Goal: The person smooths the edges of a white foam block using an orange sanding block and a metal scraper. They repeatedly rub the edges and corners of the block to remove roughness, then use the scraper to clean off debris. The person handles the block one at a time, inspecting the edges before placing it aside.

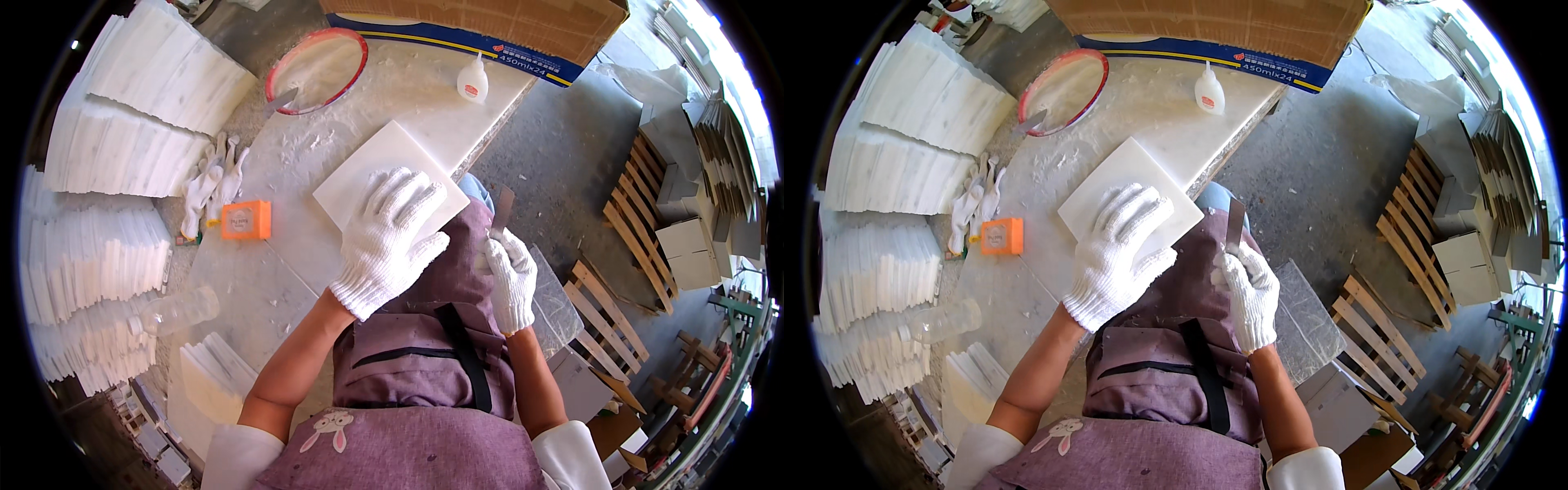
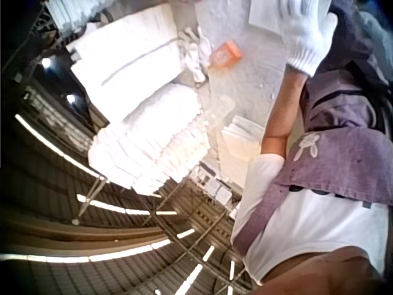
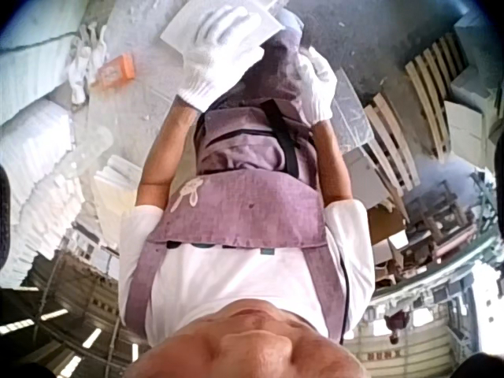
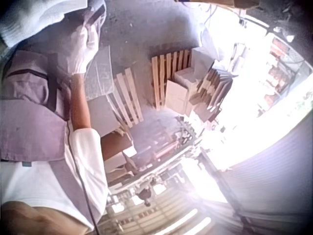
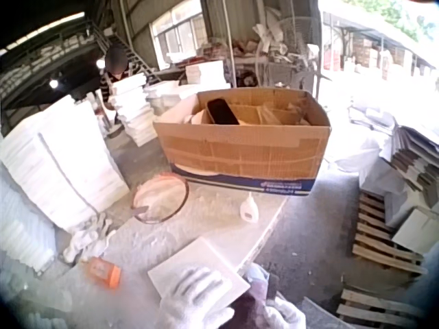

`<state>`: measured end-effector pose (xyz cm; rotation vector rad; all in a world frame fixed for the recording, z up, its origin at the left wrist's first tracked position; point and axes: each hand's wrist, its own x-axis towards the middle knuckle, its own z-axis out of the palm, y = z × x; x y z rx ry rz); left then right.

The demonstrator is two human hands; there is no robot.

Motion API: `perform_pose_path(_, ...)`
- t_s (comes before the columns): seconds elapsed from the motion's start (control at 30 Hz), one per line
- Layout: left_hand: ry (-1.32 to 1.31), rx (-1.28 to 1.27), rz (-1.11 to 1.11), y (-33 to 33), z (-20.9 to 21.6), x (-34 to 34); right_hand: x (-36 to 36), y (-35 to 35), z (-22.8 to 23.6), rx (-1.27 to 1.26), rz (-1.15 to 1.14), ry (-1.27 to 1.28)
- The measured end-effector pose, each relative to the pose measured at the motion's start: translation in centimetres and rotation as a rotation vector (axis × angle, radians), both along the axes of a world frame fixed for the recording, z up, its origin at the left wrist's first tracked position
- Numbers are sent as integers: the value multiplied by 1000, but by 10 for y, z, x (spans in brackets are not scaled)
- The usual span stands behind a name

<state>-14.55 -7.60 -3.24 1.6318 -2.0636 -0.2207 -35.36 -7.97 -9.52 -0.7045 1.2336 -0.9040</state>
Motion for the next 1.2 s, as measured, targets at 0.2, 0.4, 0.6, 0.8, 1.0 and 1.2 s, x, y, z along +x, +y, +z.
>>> perform_pose_path(0.2, -185, -21, 15, 0, -24, -7, 14, -1, -11, 22, -51, -146)
perform_pose_path(0.4, -19, -69, 16, -10, -24, -24, 5, -2, -11, 78, -12, -320)
perform_pose_path(0.6, 410, 5, 107, -4, -1, -38, 9, 7, 18, 14, 42, -173)
perform_pose_path(0.8, 483, 236, 57, 0, 13, -37, 11, 11, 47, -64, 217, -40)
perform_pose_path(1.0, 329, 72, -23, 10, 8, -34, 1, 11, 59, -23, 355, 77)
perform_pose_path(1.2, 116, 0, -53, 16, 19, -43, -10, 10, 72, -29, 440, 268)
